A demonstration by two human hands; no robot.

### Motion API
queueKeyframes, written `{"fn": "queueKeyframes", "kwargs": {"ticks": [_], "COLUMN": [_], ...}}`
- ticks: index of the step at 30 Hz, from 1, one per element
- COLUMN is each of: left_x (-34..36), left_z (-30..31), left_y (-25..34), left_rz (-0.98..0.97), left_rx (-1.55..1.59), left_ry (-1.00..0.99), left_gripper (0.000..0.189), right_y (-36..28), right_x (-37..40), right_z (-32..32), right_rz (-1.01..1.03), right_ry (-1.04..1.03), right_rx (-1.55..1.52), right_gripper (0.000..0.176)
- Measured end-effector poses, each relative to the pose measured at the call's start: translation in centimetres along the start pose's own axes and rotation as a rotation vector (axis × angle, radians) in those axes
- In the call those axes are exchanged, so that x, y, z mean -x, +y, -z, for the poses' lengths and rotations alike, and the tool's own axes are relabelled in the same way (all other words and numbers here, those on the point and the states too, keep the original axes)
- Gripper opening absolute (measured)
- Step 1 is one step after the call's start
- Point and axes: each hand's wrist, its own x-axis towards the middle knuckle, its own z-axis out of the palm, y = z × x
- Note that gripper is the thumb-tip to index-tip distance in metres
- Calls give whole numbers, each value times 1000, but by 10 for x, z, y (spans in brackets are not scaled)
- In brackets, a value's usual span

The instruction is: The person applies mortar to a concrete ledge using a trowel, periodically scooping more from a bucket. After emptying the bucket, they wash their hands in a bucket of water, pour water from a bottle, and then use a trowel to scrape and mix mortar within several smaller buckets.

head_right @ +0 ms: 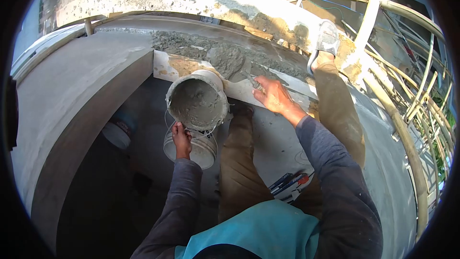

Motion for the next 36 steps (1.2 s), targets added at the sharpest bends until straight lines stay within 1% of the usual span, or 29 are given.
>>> {"fn": "queueKeyframes", "kwargs": {"ticks": [1, 3, 4, 6, 7, 8, 10, 11, 12, 13, 14, 16, 17, 19, 20, 22, 24, 26, 27, 28, 29, 30, 31, 32, 34, 35, 36], "left_x": [1, 0, -2, -5, -5, -4, -4, -4, -6, -5, -4, 1, 1, 0, 2, 9, 21, 39, 48, 58, 70, 80, 89, 104, 124, 124, 123], "left_z": [1, 0, 1, 5, 6, 7, 6, 7, 8, 8, 8, 3, 6, 7, 6, -2, -9, -18, -25, -30, -35, -44, -54, -62, -79, -82, -84], "left_y": [-1, -2, -2, -3, -2, -2, -1, -1, -3, -3, -3, 3, 4, 0, -1, 2, 5, 8, 10, 12, 14, 18, 22, 30, 43, 40, 37], "left_rz": [9, 2, 3, -5, 1, 3, 19, 19, 13, 7, 7, 29, 32, -7, -4, -37, -64, -89, -142, -191, -182, -222, -264, -260, -207, -206, -229], "left_rx": [-14, -5, -13, -12, -20, -23, -43, -45, -36, -26, -27, -22, -26, -21, -14, -30, -31, -29, -48, -72, -73, -51, -25, -25, 2, 4, -42], "left_ry": [-8, 9, 2, -39, -47, -45, -24, -20, -33, -47, -47, -26, -23, -66, -69, -23, -15, 5, 16, 34, 57, 67, 73, 86, 80, 85, 74], "left_gripper": [28, 28, 28, 28, 28, 28, 28, 28, 28, 28, 28, 28, 28, 28, 28, 28, 27, 25, 24, 23, 23, 23, 22, 22, 24, 24, 25], "right_y": [8, 24, 32, 50, 59, 67, 77, 82, 87, 84, 80, 51, 36, 3, -3, -15, -27, -26, -19, -28, -41, -52, -61, -65, -67, -68, -69], "right_x": [-2, -12, -15, -21, -24, -26, -31, -34, -38, -39, -39, -40, -33, -18, -13, -5, 9, 23, 27, 27, 29, 29, 25, 19, 1, -4, -3], "right_z": [9, 28, 34, 37, 32, 26, 15, 3, -10, -16, -23, -31, -35, -28, -20, -4, 4, 3, -2, -4, -7, -12, -20, -31, -52, -58, -67], "right_rz": [-18, -151, -160, -199, -195, -198, -289, -288, -264, -239, -239, -160, -162, -142, -142, -71, -69, 111, 254, 266, 262, 259, 254, 262, 89, 72, 74], "right_ry": [3, 224, 229, 509, 631, 627, 751, 747, 701, 655, 655, 91, 87, 352, 353, 448, 437, 350, 312, 297, 174, 52, 22, 11, 28, -33, -37], "right_rx": [-6, 108, 105, 167, 264, 262, 428, 425, 498, 571, 570, 570, 567, 343, 351, 209, 194, 269, 363, 361, 455, 549, 648, 646, 761, 811, 812], "right_gripper": [46, 44, 44, 43, 41, 41, 38, 38, 38, 37, 37, 39, 39, 40, 40, 40, 40, 38, 36, 36, 33, 30, 25, 25, 24, 24, 24]}}
